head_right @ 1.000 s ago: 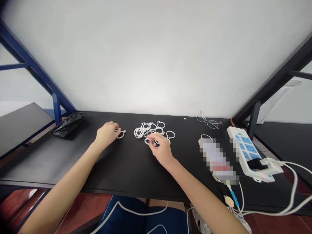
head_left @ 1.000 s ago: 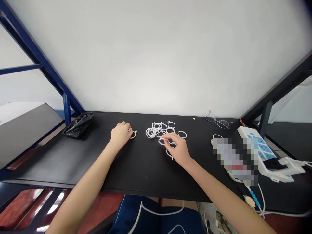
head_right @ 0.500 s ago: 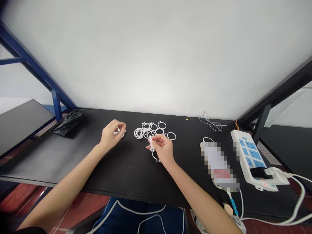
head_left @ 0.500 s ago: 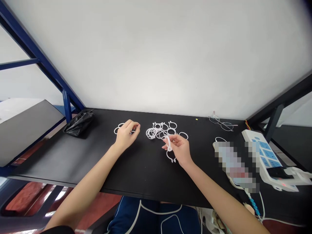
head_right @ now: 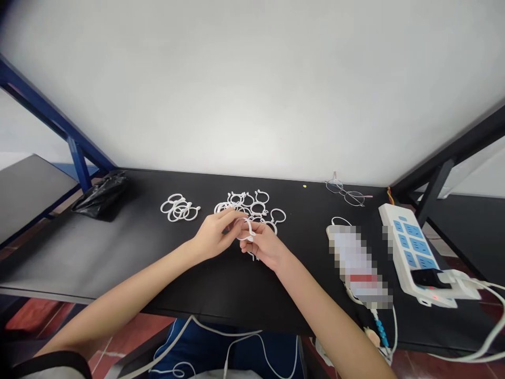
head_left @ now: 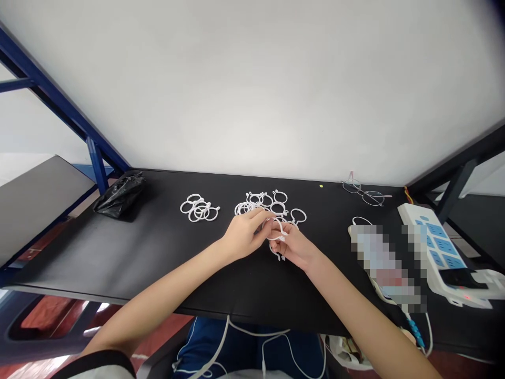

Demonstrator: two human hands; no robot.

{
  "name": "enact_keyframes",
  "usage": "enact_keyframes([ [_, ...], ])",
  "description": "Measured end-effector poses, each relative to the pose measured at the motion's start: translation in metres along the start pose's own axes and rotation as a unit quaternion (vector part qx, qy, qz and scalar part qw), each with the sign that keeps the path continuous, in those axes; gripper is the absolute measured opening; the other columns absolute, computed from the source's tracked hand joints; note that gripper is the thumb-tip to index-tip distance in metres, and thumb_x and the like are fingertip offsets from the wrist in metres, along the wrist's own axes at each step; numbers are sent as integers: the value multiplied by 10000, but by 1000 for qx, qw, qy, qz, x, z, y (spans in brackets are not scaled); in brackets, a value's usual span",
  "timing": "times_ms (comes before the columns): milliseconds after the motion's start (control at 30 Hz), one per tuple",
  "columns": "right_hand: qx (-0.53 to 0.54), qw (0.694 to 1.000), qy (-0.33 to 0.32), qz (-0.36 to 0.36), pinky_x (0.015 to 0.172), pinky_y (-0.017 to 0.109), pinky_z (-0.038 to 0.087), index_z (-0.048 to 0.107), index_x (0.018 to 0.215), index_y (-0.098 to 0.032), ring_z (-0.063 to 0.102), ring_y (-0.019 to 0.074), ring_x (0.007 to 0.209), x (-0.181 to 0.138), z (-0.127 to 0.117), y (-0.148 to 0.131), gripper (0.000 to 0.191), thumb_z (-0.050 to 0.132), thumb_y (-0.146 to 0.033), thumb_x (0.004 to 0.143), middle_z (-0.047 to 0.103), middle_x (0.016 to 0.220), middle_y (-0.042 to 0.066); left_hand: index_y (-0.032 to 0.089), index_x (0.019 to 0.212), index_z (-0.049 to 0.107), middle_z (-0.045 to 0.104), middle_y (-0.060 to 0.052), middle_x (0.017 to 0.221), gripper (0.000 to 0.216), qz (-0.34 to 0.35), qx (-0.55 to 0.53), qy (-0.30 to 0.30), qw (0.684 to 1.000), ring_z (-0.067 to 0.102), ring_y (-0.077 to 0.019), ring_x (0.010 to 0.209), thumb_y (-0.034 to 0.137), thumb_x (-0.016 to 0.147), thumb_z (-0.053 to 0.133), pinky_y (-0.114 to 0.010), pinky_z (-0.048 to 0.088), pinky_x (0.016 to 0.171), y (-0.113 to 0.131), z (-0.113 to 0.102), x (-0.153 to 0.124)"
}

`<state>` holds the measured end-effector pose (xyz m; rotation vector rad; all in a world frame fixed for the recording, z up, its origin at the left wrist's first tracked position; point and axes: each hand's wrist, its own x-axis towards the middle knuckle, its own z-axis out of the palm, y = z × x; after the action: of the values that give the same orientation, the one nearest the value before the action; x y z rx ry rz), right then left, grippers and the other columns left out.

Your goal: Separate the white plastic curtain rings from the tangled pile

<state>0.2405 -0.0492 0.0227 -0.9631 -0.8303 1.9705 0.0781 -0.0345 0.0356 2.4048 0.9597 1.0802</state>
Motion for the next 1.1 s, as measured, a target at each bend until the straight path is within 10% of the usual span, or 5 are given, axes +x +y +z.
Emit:
enact_keyframes([
  [500, -190, 949, 121, -222, 534, 257, 571, 689, 890, -187, 708, 171, 689, -2, 5, 8, 267, 794, -327, 689, 719, 920, 57, 125, 1021, 738, 693, -36, 731, 310, -281, -226, -9, 933, 566, -99, 465, 323, 855, 567, -219, 509, 442, -33, -4, -7],
  [1100, -235, 913, 150, -297, 510, 282, 581, 723, 765, -207, 685, 163, 586, -4, 10, 17, 140, 754, -344, 762, 702, 756, 28, 155, 961, 601, 580, 16, 657, 296, -150, -198, -3, 969, 525, -84, 531, 430, 935, 495, -205, 446, 544, -19, -4, -11],
])
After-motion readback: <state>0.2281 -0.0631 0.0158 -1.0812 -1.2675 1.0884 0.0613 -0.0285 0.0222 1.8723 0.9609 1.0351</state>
